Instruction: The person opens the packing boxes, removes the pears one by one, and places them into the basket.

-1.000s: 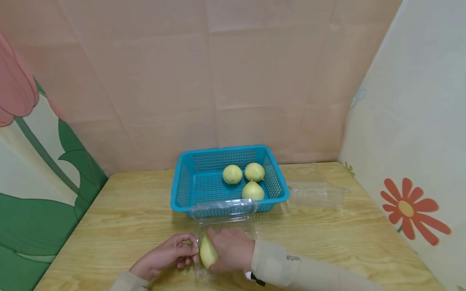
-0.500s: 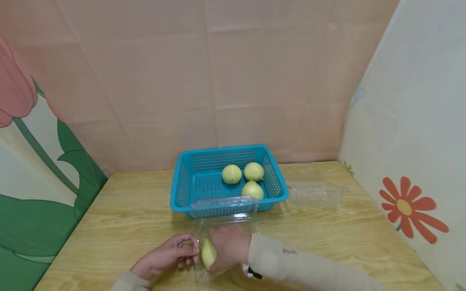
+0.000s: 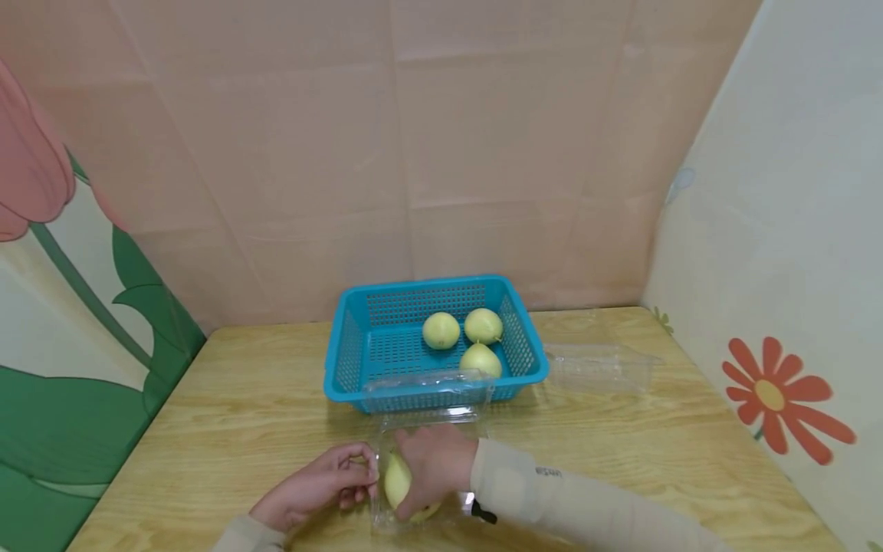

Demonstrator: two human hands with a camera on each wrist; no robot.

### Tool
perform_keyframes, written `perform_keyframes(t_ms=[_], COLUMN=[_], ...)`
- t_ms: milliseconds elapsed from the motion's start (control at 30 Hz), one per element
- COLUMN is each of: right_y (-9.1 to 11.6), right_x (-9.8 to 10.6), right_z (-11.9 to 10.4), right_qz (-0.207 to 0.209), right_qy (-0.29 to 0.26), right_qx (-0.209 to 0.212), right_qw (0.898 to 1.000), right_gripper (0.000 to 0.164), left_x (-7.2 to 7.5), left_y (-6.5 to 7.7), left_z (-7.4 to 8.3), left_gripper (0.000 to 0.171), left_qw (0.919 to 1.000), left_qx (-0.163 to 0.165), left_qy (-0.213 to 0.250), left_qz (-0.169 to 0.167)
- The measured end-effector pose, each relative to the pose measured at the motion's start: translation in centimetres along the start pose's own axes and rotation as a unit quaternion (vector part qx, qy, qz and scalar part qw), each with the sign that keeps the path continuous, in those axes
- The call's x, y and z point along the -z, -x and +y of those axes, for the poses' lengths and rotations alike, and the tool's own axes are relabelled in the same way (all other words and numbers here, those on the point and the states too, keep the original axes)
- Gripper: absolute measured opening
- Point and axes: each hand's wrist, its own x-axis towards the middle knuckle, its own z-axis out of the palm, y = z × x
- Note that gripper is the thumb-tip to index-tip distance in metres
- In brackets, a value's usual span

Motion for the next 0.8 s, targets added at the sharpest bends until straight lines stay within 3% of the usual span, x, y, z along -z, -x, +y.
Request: perform_keyframes(t_ms=[200, 433, 800], right_y=[0.2, 1.3, 4.1], right_x=[0.1, 1.3, 3.2], right_z=[0.5, 2.0, 4.3], right_qz=[0.007, 0.028, 0.073], right_qy=[0.002, -0.067, -0.094], right_qx=[0.004, 0.027, 0.043], right_qw=[1.000, 0.997, 0.992], right_gripper=[0.065, 0.061, 0.068], left_x=[-0.1, 0.0, 0.8], left_y=[0.0, 0.2, 1.0], left_z=[-0.1, 0.0, -0.1], left_gripper=[0.004, 0.010, 0.008], left_qw=[0.9999, 0.9997, 0.9989], left_qx=[0.002, 0.012, 0.012], left_qy=[-0.006, -0.005, -0.013], left_qz=[0.009, 0.022, 0.044])
